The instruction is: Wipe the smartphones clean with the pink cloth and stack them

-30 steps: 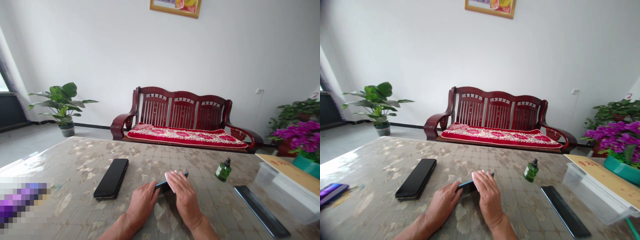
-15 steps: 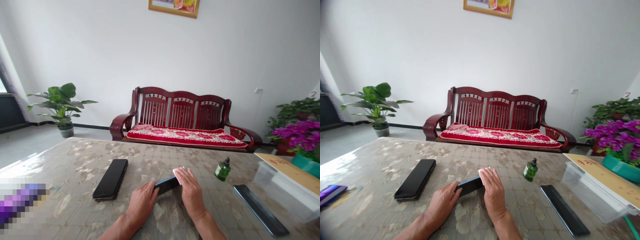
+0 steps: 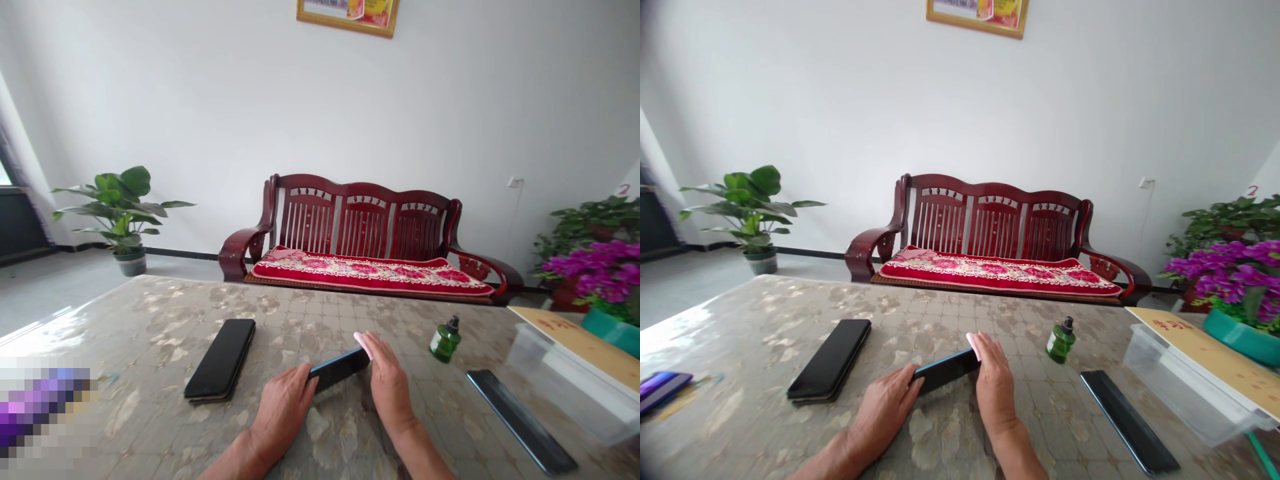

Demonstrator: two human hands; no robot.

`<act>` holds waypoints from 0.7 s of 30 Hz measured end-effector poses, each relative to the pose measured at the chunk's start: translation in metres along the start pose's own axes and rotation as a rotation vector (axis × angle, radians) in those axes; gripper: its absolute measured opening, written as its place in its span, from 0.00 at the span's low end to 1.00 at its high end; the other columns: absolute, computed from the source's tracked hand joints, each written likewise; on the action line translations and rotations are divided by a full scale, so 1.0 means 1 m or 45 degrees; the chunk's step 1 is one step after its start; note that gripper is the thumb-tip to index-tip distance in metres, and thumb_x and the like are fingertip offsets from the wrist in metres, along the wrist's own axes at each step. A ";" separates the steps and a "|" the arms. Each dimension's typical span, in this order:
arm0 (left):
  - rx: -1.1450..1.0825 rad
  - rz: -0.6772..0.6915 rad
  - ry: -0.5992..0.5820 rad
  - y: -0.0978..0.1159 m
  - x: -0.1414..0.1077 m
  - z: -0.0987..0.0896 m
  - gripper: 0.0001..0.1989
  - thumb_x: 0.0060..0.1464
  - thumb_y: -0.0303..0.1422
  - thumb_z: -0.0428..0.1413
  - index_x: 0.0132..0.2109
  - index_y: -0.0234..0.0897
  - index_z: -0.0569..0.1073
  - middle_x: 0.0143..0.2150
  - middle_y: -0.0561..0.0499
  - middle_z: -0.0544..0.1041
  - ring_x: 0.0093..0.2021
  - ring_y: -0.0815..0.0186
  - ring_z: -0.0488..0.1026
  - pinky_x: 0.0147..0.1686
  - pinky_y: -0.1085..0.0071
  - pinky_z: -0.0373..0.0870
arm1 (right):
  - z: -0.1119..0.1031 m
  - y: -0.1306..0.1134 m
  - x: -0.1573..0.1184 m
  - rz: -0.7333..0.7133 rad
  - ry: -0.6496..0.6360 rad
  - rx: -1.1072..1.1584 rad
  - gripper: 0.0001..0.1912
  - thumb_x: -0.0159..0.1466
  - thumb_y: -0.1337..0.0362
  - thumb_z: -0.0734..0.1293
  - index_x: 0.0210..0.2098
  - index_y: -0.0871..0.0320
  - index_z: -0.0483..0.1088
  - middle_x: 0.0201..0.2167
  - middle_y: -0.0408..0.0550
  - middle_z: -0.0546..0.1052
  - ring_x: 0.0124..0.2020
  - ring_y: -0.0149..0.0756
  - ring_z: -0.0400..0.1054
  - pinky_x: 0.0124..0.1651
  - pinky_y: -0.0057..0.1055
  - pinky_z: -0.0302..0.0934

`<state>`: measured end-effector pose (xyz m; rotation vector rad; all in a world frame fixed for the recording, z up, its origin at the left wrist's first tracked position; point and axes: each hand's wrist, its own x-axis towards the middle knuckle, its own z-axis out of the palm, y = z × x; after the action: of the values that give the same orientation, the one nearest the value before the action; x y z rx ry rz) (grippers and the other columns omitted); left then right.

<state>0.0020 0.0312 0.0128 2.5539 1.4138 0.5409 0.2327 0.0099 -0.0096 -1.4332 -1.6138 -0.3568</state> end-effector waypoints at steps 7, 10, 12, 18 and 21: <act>0.008 0.019 0.031 -0.001 0.000 0.004 0.09 0.65 0.31 0.46 0.39 0.40 0.70 0.36 0.50 0.79 0.38 0.62 0.78 0.40 0.71 0.71 | 0.009 0.006 -0.005 0.237 0.116 0.216 0.20 0.67 0.67 0.56 0.54 0.56 0.73 0.50 0.52 0.77 0.49 0.41 0.74 0.51 0.38 0.70; -0.003 0.008 0.037 -0.002 0.000 0.005 0.08 0.65 0.31 0.46 0.39 0.40 0.70 0.35 0.50 0.79 0.37 0.62 0.78 0.39 0.71 0.71 | 0.013 0.014 -0.009 0.388 0.124 0.315 0.19 0.67 0.61 0.58 0.52 0.58 0.74 0.47 0.54 0.79 0.47 0.44 0.75 0.48 0.39 0.72; -0.020 0.006 0.042 -0.003 0.000 0.006 0.08 0.65 0.31 0.46 0.39 0.41 0.70 0.35 0.51 0.79 0.38 0.62 0.78 0.38 0.71 0.70 | 0.016 0.018 -0.010 0.466 0.118 0.388 0.20 0.67 0.55 0.59 0.50 0.59 0.75 0.45 0.55 0.80 0.47 0.46 0.75 0.48 0.40 0.71; -0.097 0.003 0.046 -0.005 -0.001 0.009 0.08 0.65 0.31 0.46 0.40 0.40 0.69 0.36 0.50 0.79 0.38 0.61 0.78 0.38 0.72 0.70 | 0.016 0.015 -0.009 0.538 0.034 0.669 0.23 0.66 0.48 0.61 0.47 0.58 0.76 0.44 0.54 0.80 0.47 0.45 0.75 0.50 0.39 0.69; -0.155 0.014 0.053 -0.007 -0.002 0.011 0.08 0.65 0.31 0.46 0.40 0.40 0.69 0.36 0.50 0.79 0.38 0.62 0.78 0.37 0.72 0.70 | 0.014 0.013 -0.009 0.586 -0.014 0.728 0.22 0.67 0.48 0.61 0.45 0.58 0.77 0.44 0.53 0.80 0.47 0.44 0.74 0.50 0.37 0.68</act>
<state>-0.0001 0.0340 0.0002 2.4699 1.3371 0.6648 0.2375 0.0184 -0.0282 -1.2946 -1.2044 0.3549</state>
